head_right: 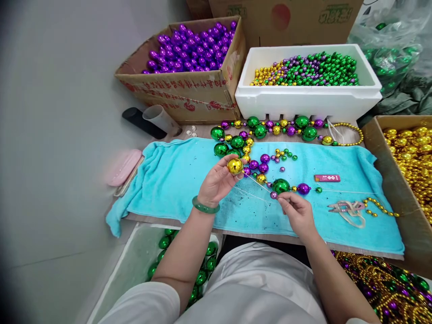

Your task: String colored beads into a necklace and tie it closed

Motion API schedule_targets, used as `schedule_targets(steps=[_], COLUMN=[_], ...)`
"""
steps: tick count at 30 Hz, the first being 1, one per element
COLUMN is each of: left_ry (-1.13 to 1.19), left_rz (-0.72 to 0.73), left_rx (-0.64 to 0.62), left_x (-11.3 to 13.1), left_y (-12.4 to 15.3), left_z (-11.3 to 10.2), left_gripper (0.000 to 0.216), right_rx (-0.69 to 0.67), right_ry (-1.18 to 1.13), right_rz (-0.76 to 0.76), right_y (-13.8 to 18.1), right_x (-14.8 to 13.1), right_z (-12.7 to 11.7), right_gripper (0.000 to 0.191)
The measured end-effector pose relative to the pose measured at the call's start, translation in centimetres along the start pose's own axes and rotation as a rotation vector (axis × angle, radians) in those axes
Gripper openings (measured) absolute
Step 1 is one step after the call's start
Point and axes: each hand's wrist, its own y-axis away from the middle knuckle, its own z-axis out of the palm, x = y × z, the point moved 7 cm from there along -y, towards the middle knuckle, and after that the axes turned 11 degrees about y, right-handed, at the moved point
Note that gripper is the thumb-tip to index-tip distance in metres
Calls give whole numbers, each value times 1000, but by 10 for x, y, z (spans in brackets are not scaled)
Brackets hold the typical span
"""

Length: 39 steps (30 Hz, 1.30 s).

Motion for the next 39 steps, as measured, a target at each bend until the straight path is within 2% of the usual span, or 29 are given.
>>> schedule_targets(steps=[4,9,15,18,22,25,27,29,30,32,33,35,39], left_ry=[-5,-78,-135,-334,-888,-1269,-1412,-1507,-1555,-1675,-1728,-1802,-1837], left_rz=[-1,108,27,-28,-90,41,185,296,303,214,165,84,50], left_rx=[-15,-90,-148,-191,-291,-324,-302,-309,-357,-458,-461,-411,-340], left_x=[-3,6,-3,-13,-18,-9,-8,-19,-32,-62,-74,-92,-110], left_y=[3,7,8,8,4,-19,-43,-69,-81,-102,-112,-126,-137], left_z=[1,11,16,20,27,30,35,42,47,52,53,52,53], left_gripper=[39,36,34,36,50,42,32,25,21,16,14,12,14], right_rx=[5,12,-45,-50,-30,36,65,76,77,76,76,72,44], right_ry=[-18,21,-52,-62,-95,-143,-154,-158,-157,-147,-141,-134,-138], right_rz=[22,6,5,19,33,33,33,26,18,-5,-17,-33,-33], right_y=[-2,-4,-7,-7,-7,-8,-7,-3,-1,4,6,10,15], right_x=[6,9,18,17,12,13,15,15,15,13,13,12,14], right_z=[2,-1,3,8,10,5,2,2,2,3,4,6,10], right_gripper=[13,13,13,14,16,16,16,15,15,15,14,14,13])
